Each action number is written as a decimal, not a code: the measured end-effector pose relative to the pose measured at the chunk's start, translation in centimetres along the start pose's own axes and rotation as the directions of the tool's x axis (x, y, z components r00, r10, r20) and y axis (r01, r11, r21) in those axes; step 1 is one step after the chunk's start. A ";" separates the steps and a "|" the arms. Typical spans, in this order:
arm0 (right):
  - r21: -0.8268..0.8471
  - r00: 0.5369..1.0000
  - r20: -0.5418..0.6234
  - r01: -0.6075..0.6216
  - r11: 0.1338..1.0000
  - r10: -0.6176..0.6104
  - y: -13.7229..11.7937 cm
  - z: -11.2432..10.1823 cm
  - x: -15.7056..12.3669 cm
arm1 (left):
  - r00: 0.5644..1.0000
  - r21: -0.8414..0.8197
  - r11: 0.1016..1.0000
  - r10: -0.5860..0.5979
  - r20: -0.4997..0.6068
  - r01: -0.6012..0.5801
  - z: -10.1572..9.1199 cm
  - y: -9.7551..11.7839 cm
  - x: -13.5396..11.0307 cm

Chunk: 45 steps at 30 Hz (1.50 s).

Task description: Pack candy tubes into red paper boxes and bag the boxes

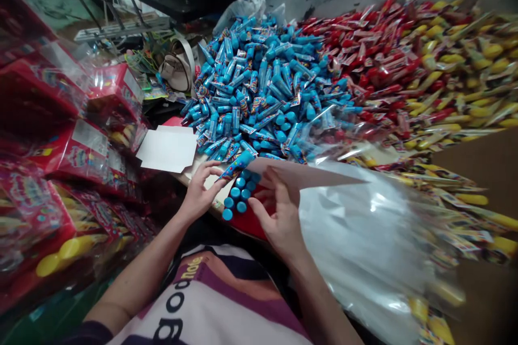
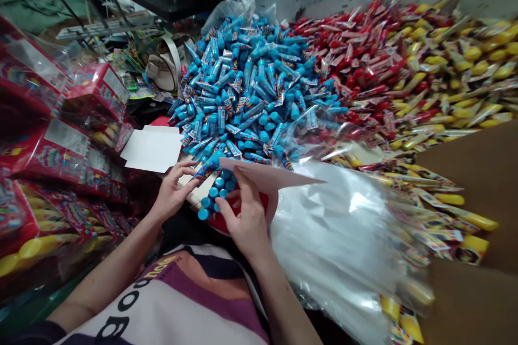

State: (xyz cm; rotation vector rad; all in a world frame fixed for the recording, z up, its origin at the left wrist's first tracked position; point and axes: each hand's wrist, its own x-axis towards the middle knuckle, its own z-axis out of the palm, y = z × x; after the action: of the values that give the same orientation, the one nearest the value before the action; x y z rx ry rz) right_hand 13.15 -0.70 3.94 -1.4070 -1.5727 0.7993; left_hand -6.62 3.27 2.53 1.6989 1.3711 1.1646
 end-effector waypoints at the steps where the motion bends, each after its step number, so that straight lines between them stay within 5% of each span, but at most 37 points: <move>1: 0.025 1.000 0.030 -0.010 1.000 0.010 -0.1 0.3 0.1 | 1.000 -0.015 1.000 -0.019 -0.002 0.019 0.0 0.2 -0.4; 9: 0.145 0.992 0.040 -0.128 0.981 0.124 0.1 0.4 -0.1 | 0.980 0.043 0.997 -0.061 -0.187 0.070 -1.4 0.5 -2.5; 12: 0.250 0.985 0.156 -0.113 0.962 0.075 -0.8 -0.1 -0.4 | 0.999 0.069 0.996 -0.049 0.001 0.048 -2.4 1.7 -3.6; 16: 0.310 0.971 0.233 -0.122 0.943 0.049 -1.2 -0.9 -1.9 | 0.969 0.090 0.995 -0.063 0.237 0.042 -2.0 3.3 -4.6; 23: -0.081 0.970 -0.132 -0.216 0.973 0.204 4.2 0.5 -6.0 | 0.962 0.023 0.991 -0.133 0.236 0.131 0.7 -0.7 -5.6; 28: -0.283 0.991 -0.137 -0.040 0.958 0.001 5.7 3.5 -6.4 | 0.914 0.001 0.979 -0.190 0.360 0.203 2.7 -3.6 -6.7; 33: -0.383 0.982 0.011 0.180 0.906 -0.190 5.3 4.1 -5.5 | 0.926 -0.083 0.975 -0.169 0.337 0.208 3.8 -3.9 -7.1; 45: -0.437 0.965 0.036 0.249 0.864 -0.260 5.2 4.6 -6.1 | 0.933 -0.153 0.972 -0.116 0.340 0.176 4.0 -4.4 -7.1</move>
State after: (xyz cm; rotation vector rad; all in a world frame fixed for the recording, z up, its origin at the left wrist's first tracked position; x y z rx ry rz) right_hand 11.25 -5.52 -3.73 -1.4624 -1.9524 0.2719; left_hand -5.01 -2.37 -4.65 1.5488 1.1268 0.8472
